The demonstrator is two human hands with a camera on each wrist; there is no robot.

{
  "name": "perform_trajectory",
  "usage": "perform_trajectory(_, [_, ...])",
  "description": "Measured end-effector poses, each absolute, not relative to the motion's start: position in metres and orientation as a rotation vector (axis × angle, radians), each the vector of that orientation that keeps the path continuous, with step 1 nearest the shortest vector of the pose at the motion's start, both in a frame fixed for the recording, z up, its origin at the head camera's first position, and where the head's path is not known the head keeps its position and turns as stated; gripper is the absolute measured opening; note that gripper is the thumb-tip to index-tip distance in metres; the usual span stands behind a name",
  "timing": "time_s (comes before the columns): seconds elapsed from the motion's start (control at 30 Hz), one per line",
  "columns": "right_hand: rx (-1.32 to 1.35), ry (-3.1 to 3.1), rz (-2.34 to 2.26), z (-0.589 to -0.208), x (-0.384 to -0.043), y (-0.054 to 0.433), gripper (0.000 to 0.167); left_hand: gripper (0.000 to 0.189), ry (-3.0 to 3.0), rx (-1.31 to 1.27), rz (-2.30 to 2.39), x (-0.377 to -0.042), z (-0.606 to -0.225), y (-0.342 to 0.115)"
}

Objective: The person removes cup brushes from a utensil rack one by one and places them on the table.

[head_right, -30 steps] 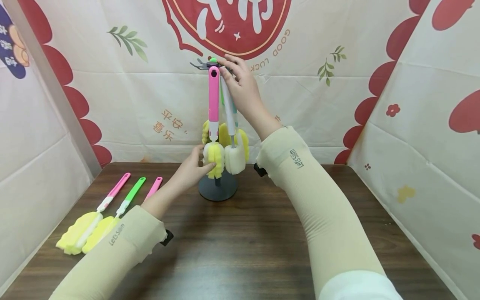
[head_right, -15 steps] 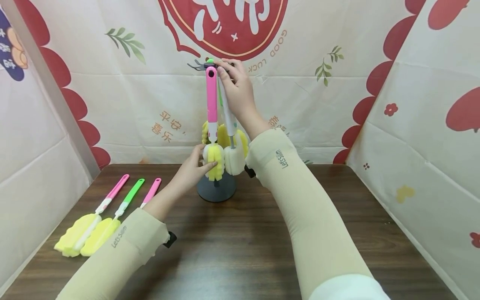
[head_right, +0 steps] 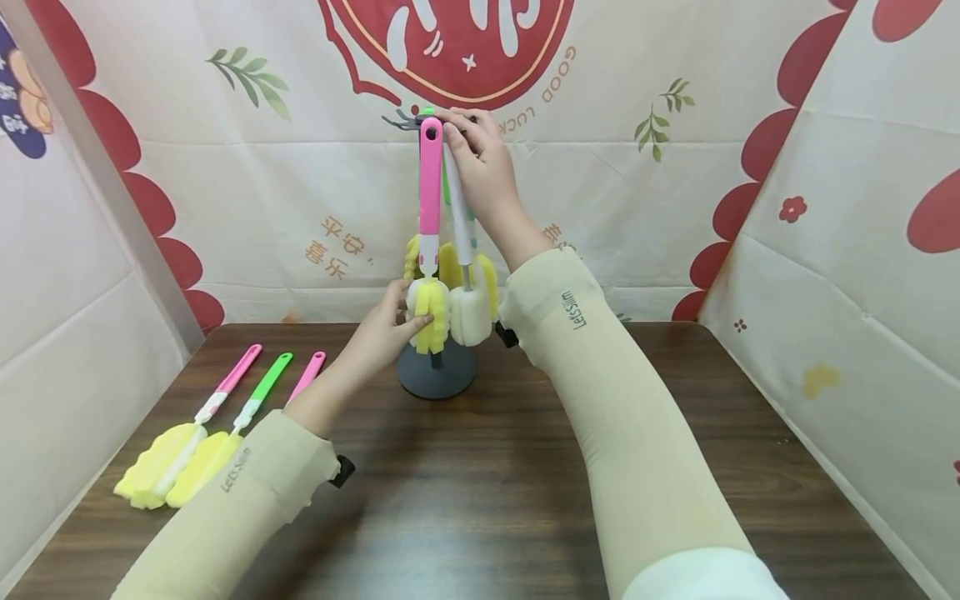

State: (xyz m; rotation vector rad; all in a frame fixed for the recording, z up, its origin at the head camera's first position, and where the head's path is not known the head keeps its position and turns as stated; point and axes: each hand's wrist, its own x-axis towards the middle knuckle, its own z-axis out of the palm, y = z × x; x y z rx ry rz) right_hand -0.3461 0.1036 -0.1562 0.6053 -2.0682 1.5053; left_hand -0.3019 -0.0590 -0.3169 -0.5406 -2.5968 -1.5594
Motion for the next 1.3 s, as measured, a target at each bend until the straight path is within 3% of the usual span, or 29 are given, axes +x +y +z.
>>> perform_trajectory(0.23, [0.591, -2.059, 1.500, -0.160, -0.365, 0.107, 0.035, 0.053, -2.595, -0.548, -1.537, -0.299, -0.313, -0.061])
perform_trajectory(0.73, [0.616, -2.017, 1.505, -0.155, -0.339, 0.100, 0.034, 0.056, -2.576, -0.550, -1.547, -0.284, -0.314, -0.070])
perform_trajectory(1.3, [0.602, -1.953, 1.482, -0.161, -0.334, 0.099, 0.034, 0.061, -2.632, -0.454, -1.562, -0.255, -0.314, -0.087])
